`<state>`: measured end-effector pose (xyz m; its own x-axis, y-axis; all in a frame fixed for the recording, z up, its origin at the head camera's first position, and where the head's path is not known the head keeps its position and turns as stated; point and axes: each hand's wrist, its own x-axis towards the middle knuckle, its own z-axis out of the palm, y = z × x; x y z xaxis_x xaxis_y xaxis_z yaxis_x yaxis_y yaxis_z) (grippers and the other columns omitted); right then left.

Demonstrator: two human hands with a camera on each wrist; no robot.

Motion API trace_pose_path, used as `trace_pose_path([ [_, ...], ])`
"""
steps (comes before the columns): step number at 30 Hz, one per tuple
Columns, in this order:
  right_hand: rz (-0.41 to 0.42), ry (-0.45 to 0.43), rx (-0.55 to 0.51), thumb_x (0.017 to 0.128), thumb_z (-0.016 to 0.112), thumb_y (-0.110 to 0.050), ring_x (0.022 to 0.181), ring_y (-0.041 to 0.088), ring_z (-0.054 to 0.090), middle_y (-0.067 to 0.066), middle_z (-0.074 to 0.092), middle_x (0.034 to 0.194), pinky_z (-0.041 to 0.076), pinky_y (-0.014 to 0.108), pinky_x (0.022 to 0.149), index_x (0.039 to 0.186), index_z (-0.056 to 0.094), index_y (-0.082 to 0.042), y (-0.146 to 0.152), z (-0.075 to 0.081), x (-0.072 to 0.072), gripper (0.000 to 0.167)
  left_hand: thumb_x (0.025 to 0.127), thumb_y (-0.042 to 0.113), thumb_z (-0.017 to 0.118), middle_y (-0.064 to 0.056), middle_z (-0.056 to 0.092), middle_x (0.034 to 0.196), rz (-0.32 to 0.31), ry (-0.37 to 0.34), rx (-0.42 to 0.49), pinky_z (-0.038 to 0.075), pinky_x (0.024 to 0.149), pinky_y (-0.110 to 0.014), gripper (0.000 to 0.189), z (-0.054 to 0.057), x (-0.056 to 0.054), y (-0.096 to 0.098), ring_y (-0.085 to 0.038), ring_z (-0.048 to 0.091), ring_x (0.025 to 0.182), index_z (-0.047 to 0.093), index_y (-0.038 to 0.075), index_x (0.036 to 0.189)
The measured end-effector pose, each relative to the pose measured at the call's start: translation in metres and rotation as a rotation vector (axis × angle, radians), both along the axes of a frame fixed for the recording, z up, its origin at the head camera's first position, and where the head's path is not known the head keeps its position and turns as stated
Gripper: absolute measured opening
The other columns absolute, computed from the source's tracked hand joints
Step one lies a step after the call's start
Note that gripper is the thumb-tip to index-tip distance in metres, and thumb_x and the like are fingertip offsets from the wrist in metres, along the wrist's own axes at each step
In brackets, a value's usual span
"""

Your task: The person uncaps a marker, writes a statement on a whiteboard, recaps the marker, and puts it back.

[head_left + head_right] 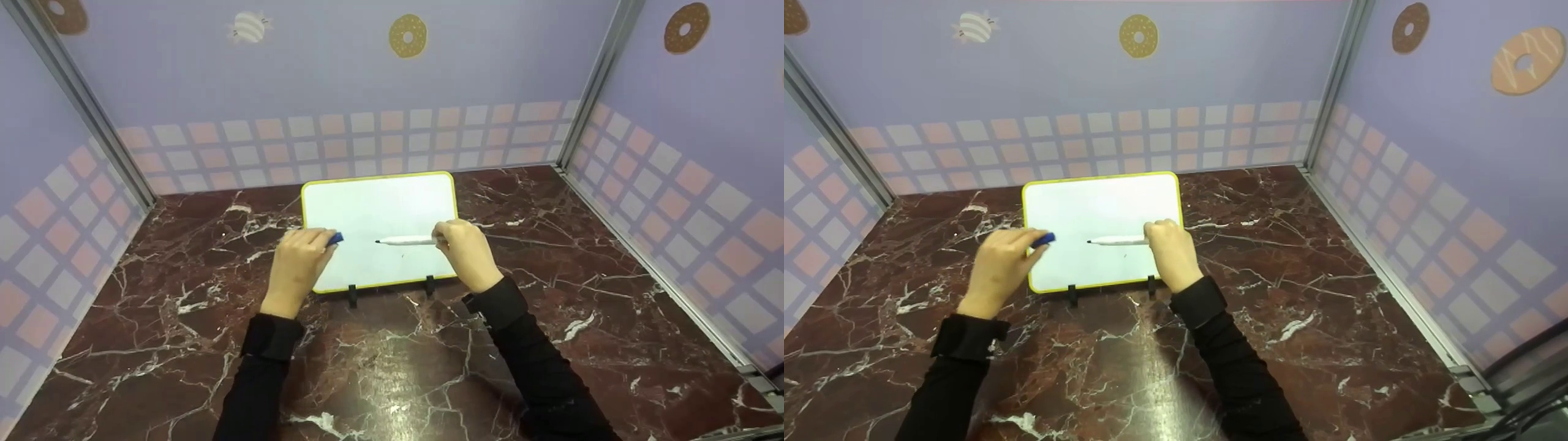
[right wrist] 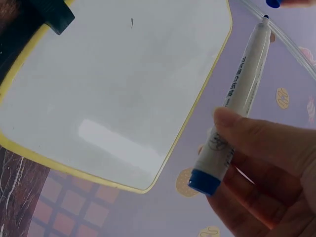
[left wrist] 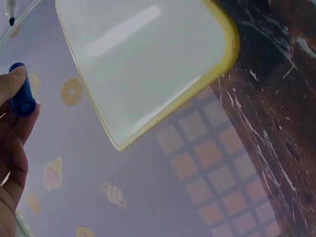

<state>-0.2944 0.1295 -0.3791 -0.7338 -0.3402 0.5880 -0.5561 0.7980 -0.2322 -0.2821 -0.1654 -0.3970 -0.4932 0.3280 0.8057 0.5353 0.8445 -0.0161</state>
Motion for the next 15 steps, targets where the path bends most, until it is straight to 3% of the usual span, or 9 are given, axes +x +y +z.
trace_pose_path([
  [8,-0.017,-0.032,-0.012,0.081,0.076,0.001,0.088,0.032,0.068,0.013,0.072,0.087,0.057,0.046,0.081,0.087,0.07,-0.002,0.003,0.002,-0.001,0.009,0.085,0.009,0.076,-0.021,0.074,0.1,0.19,-0.132,0.227,0.057,0.083,-0.051,0.021,0.005,0.001,-0.033,-0.039,0.071,0.089,0.073,-0.004,0.102],
  [15,-0.024,-0.029,-0.01,0.08,0.077,0.001,0.088,0.032,0.069,0.013,0.072,0.087,0.057,0.047,0.081,0.086,0.071,-0.002,0.004,0.003,-0.001,0.009,0.086,0.01,0.073,-0.027,0.071,0.095,0.391,-0.269,0.355,0.057,0.07,-0.059,0.022,-0.004,0.001,-0.054,-0.049,0.068,0.082,0.072,-0.009,0.098],
])
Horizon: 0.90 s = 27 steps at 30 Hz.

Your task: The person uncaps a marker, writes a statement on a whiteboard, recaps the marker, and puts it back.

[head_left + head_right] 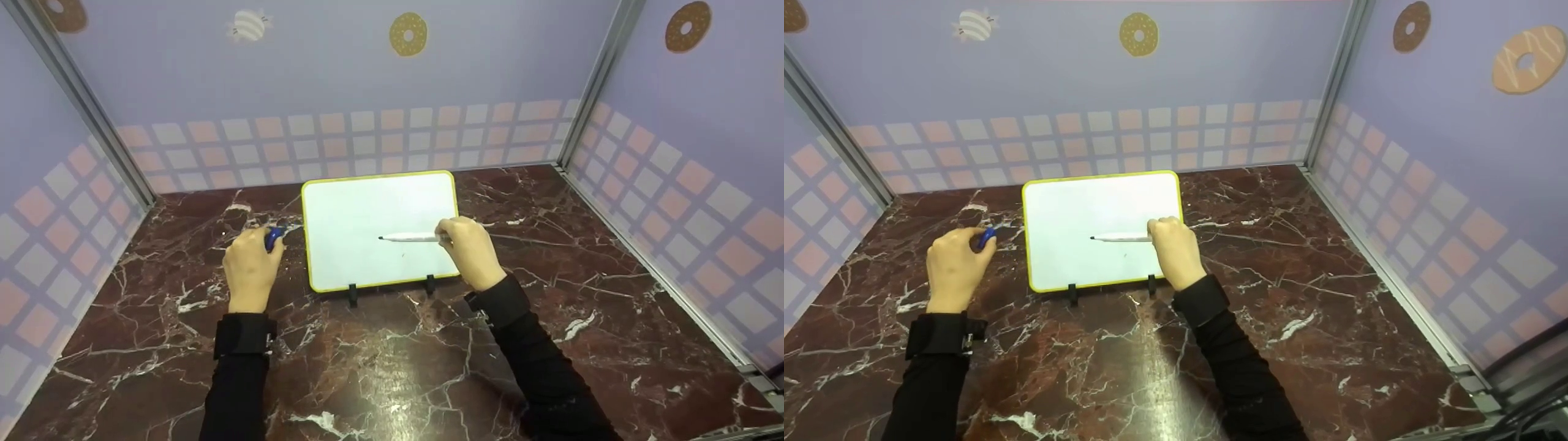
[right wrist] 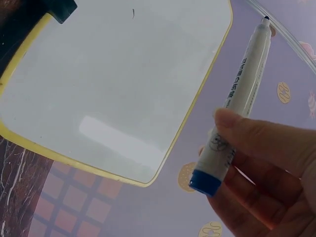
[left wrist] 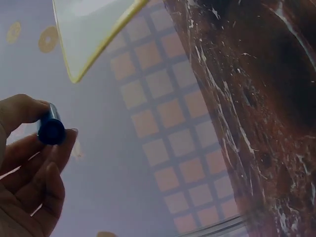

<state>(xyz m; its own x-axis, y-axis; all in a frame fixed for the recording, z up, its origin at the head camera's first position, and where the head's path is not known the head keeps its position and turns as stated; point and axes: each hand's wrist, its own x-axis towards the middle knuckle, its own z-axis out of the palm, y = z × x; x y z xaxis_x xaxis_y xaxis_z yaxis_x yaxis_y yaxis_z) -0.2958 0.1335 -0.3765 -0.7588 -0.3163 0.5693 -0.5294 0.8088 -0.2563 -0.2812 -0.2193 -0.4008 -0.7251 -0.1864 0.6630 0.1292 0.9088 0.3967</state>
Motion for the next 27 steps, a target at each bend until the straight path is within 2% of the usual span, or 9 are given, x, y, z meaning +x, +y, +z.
trace_pose_path([
  [4,0.003,-0.001,-0.003,0.08,0.077,0.002,0.087,0.032,0.069,0.013,0.072,0.086,0.057,0.047,0.081,0.086,0.071,-0.002,0.0,-0.001,0.0,0.009,0.085,0.009,0.071,-0.03,0.07,0.088,0.083,-0.136,0.02,0.055,0.064,-0.06,0.019,-0.01,-0.002,-0.006,-0.052,0.067,0.076,0.071,-0.01,0.087],
  [7,0.003,-0.002,-0.002,0.08,0.077,0.002,0.088,0.032,0.069,0.014,0.072,0.087,0.057,0.047,0.081,0.086,0.071,-0.001,-0.001,-0.001,0.0,0.009,0.085,0.009,0.07,-0.03,0.07,0.08,0.139,-0.236,-0.005,0.053,0.056,-0.056,0.019,-0.018,-0.003,-0.01,-0.049,0.067,0.07,0.068,-0.008,0.078],
  [11,0.005,-0.002,0.0,0.08,0.077,0.003,0.088,0.032,0.069,0.014,0.072,0.087,0.057,0.047,0.082,0.086,0.071,-0.001,-0.002,-0.001,-0.001,0.01,0.084,0.01,0.072,-0.031,0.069,0.078,0.189,-0.327,-0.037,0.053,0.052,-0.053,0.02,-0.028,-0.004,-0.013,-0.047,0.068,0.067,0.067,-0.009,0.078],
  [17,0.008,-0.001,0.001,0.08,0.077,0.002,0.087,0.031,0.069,0.013,0.072,0.086,0.057,0.046,0.083,0.085,0.071,-0.002,-0.002,-0.001,0.0,0.009,0.082,0.005,0.074,-0.036,0.068,0.093,0.181,-0.403,0.003,0.058,0.066,-0.061,0.025,-0.038,-0.004,-0.015,-0.053,0.067,0.082,0.067,-0.015,0.095],
  [27,0.002,-0.004,0.014,0.08,0.077,0.001,0.087,0.031,0.069,0.012,0.072,0.086,0.056,0.046,0.082,0.086,0.071,-0.002,-0.003,-0.002,0.0,0.009,0.077,0.006,0.077,-0.037,0.067,0.095,0.189,-0.466,-0.025,0.057,0.068,-0.061,0.029,-0.043,-0.005,-0.018,-0.055,0.067,0.086,0.066,-0.015,0.094],
])
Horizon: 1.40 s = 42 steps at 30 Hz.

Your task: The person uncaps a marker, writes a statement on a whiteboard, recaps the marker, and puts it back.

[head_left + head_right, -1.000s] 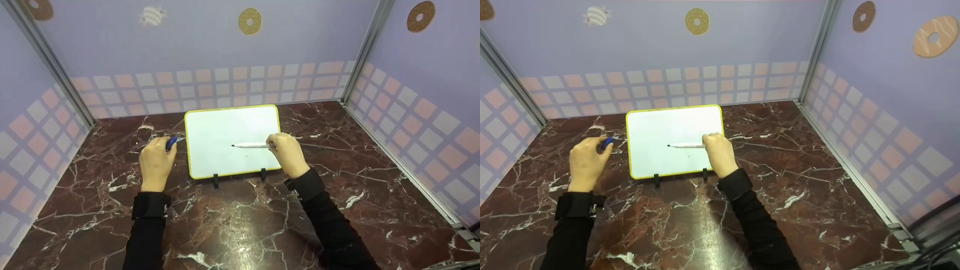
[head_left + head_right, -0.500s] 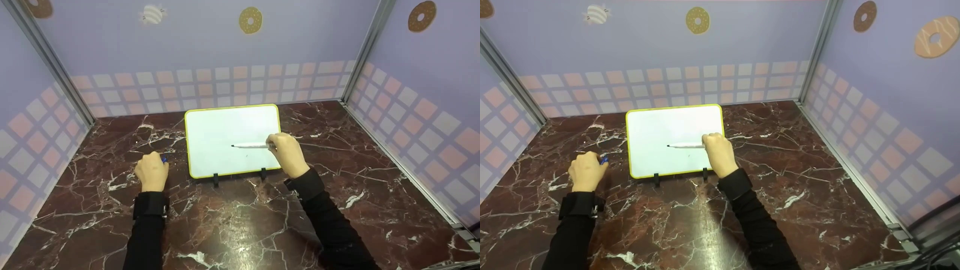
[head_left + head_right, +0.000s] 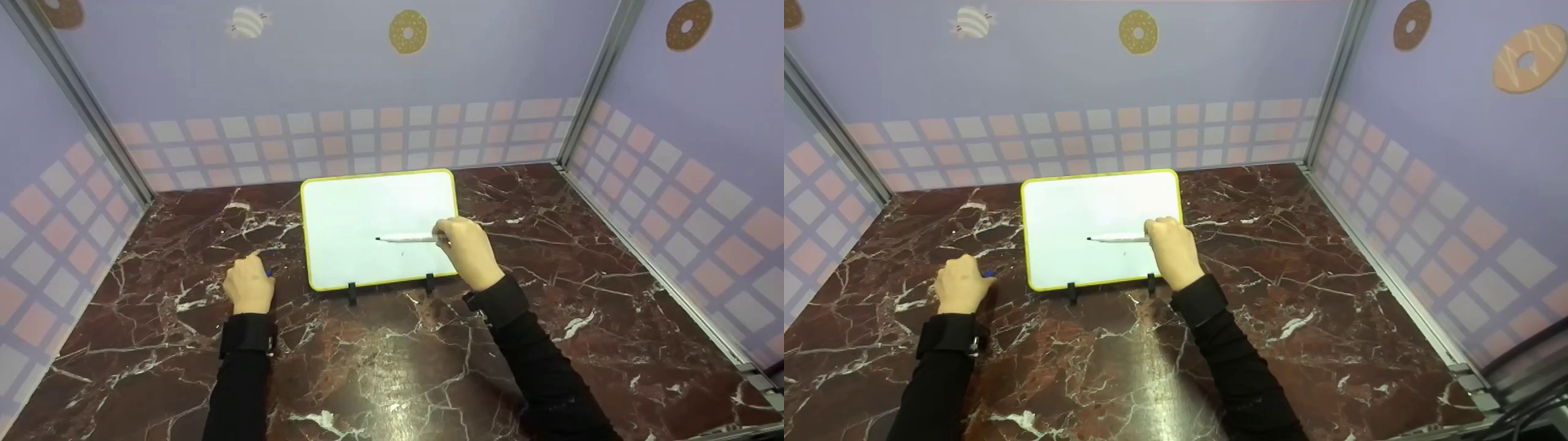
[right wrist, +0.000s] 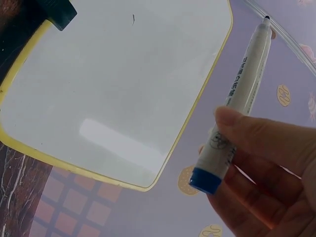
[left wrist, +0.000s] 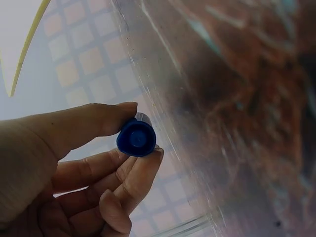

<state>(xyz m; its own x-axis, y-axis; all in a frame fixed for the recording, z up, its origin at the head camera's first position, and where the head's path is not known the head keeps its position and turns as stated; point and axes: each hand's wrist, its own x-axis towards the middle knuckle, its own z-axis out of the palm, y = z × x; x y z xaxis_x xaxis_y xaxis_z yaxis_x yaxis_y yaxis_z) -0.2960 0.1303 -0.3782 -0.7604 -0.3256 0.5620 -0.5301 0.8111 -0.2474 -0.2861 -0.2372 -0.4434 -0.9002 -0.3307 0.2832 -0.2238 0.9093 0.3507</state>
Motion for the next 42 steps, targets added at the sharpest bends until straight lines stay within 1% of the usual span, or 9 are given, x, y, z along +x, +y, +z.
trace_pose_path([
  [10,0.006,-0.001,-0.012,0.081,0.076,0.002,0.086,0.032,0.068,0.013,0.072,0.086,0.057,0.046,0.08,0.086,0.071,-0.001,-0.001,-0.001,0.001,0.008,0.076,0.005,0.075,-0.036,0.066,0.105,0.003,-0.151,0.025,0.058,0.072,-0.06,0.028,0.003,0.0,-0.001,-0.053,0.066,0.093,0.066,-0.012,0.096],
  [18,0.012,0.003,-0.022,0.08,0.077,0.002,0.085,0.031,0.068,0.013,0.071,0.084,0.056,0.046,0.078,0.084,0.071,-0.001,-0.001,-0.003,0.001,0.008,0.079,0.018,0.083,-0.034,0.067,0.105,0.003,-0.203,0.03,0.058,0.07,-0.058,0.042,0.006,0.002,-0.001,-0.051,0.067,0.091,0.067,-0.011,0.105],
  [20,0.013,0.001,-0.025,0.08,0.077,0.002,0.085,0.032,0.068,0.013,0.071,0.084,0.056,0.046,0.078,0.084,0.071,-0.001,0.0,-0.003,0.0,0.008,0.08,0.021,0.083,-0.034,0.067,0.105,0.006,-0.185,0.013,0.058,0.07,-0.058,0.043,0.011,0.003,0.0,-0.05,0.067,0.091,0.066,-0.01,0.105],
  [22,0.013,-0.001,-0.025,0.08,0.077,0.003,0.085,0.032,0.068,0.013,0.071,0.084,0.056,0.046,0.078,0.084,0.071,-0.001,0.0,-0.003,0.0,0.008,0.08,0.02,0.083,-0.033,0.068,0.102,0.008,-0.136,0.0,0.058,0.068,-0.058,0.041,0.018,0.005,0.001,-0.05,0.067,0.089,0.067,-0.01,0.102],
  [29,0.013,0.011,-0.006,0.08,0.077,0.002,0.085,0.031,0.068,0.013,0.072,0.085,0.057,0.045,0.08,0.085,0.071,-0.001,-0.001,-0.003,-0.001,0.008,0.084,0.02,0.08,-0.03,0.07,0.086,-0.015,0.126,-0.023,0.054,0.059,-0.056,0.029,0.05,0.017,0.019,-0.048,0.068,0.074,0.07,-0.008,0.088],
  [32,0.014,0.023,-0.003,0.08,0.077,0.001,0.085,0.031,0.068,0.012,0.072,0.084,0.057,0.046,0.08,0.084,0.071,-0.002,-0.001,-0.003,-0.001,0.008,0.085,0.023,0.078,-0.026,0.072,0.087,-0.095,0.238,-0.053,0.054,0.062,-0.052,0.029,0.064,0.022,0.033,-0.044,0.068,0.073,0.073,-0.004,0.091],
  [36,0.027,0.036,0.001,0.079,0.077,0.002,0.084,0.03,0.068,0.013,0.072,0.084,0.057,0.045,0.078,0.084,0.071,-0.002,-0.003,-0.004,0.001,0.009,0.087,0.025,0.076,-0.019,0.075,0.099,-0.299,0.375,-0.085,0.053,0.084,-0.049,0.028,0.077,0.025,0.053,-0.037,0.071,0.087,0.075,0.002,0.104],
  [39,0.049,0.04,0.008,0.079,0.078,0.002,0.084,0.029,0.068,0.012,0.071,0.085,0.057,0.044,0.077,0.085,0.072,-0.002,-0.005,-0.004,0.002,0.009,0.09,0.023,0.073,-0.017,0.074,0.107,-0.447,0.423,-0.041,0.05,0.096,-0.048,0.027,0.081,0.027,0.071,-0.034,0.071,0.098,0.074,0.003,0.107],
  [42,0.07,0.046,0.022,0.079,0.078,0.001,0.083,0.028,0.068,0.011,0.071,0.084,0.058,0.042,0.076,0.085,0.072,-0.003,-0.007,-0.005,0.004,0.009,0.09,0.023,0.071,-0.015,0.074,0.109,-0.556,0.425,0.026,0.05,0.098,-0.048,0.027,0.08,0.029,0.092,-0.032,0.071,0.101,0.073,0.003,0.109],
])
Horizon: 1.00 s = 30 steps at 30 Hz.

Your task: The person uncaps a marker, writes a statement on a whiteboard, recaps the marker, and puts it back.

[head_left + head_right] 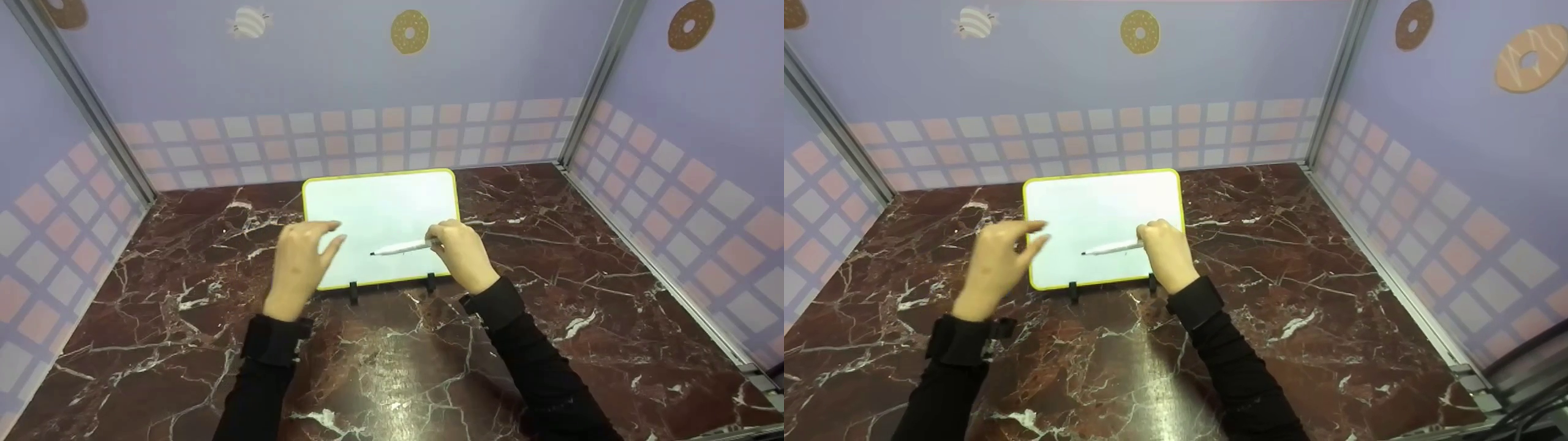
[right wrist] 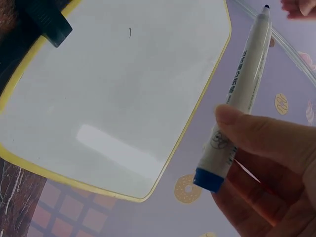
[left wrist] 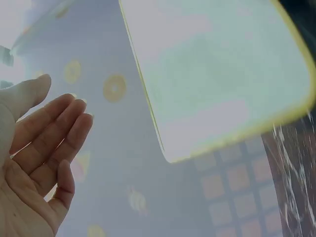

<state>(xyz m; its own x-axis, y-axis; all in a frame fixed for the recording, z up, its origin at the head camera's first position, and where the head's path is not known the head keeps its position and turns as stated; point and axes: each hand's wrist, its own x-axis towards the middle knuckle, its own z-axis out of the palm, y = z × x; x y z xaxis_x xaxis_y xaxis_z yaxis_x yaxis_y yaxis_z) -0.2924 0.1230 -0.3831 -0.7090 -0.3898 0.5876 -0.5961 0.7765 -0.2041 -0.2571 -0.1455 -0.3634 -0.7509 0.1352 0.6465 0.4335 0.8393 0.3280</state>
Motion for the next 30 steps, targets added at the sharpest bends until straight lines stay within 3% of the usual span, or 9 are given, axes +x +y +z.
trace_pose_path([
  [6,0.043,0.024,0.058,0.078,0.079,0.001,0.083,0.026,0.067,0.009,0.07,0.083,0.06,0.037,0.074,0.084,0.072,-0.004,-0.008,-0.003,0.002,0.01,0.084,0.024,0.077,-0.013,0.075,0.107,-0.144,-0.043,-0.014,0.054,0.093,-0.045,0.032,-0.014,0.003,0.036,-0.028,0.072,0.097,0.073,0.004,0.109],
  [15,0.111,0.05,0.122,0.079,0.078,0.0,0.083,0.022,0.065,0.006,0.071,0.084,0.059,0.03,0.076,0.082,0.071,-0.006,-0.018,-0.005,0.006,0.01,0.08,0.015,0.081,-0.013,0.076,0.089,-0.249,-0.049,-0.043,0.058,0.074,-0.041,0.022,-0.041,0.001,0.06,-0.026,0.072,0.077,0.075,0.001,0.096],
  [25,0.135,0.055,0.147,0.082,0.076,0.002,0.085,0.022,0.066,0.007,0.072,0.087,0.06,0.028,0.075,0.086,0.072,-0.006,-0.023,-0.007,0.008,0.009,0.08,0.01,0.081,-0.01,0.075,0.083,-0.225,-0.085,-0.071,0.06,0.07,-0.037,0.016,-0.046,0.001,0.062,-0.024,0.072,0.074,0.075,0.001,0.092],
  [27,0.144,0.052,0.122,0.08,0.077,0.003,0.088,0.023,0.065,0.007,0.071,0.089,0.06,0.031,0.077,0.092,0.072,-0.005,-0.023,-0.007,0.008,0.015,0.08,0.01,0.081,-0.01,0.075,0.083,-0.215,-0.077,-0.078,0.06,0.071,-0.037,0.015,-0.046,0.001,0.062,-0.024,0.072,0.074,0.075,0.001,0.091],
  [30,0.163,0.037,0.066,0.076,0.081,0.002,0.1,0.026,0.063,0.01,0.07,0.1,0.058,0.035,0.087,0.111,0.069,-0.005,-0.021,-0.006,0.006,0.037,0.08,0.01,0.08,-0.011,0.075,0.083,-0.201,-0.077,-0.069,0.06,0.072,-0.038,0.015,-0.046,0.0,0.061,-0.024,0.072,0.074,0.075,0.001,0.091],
])
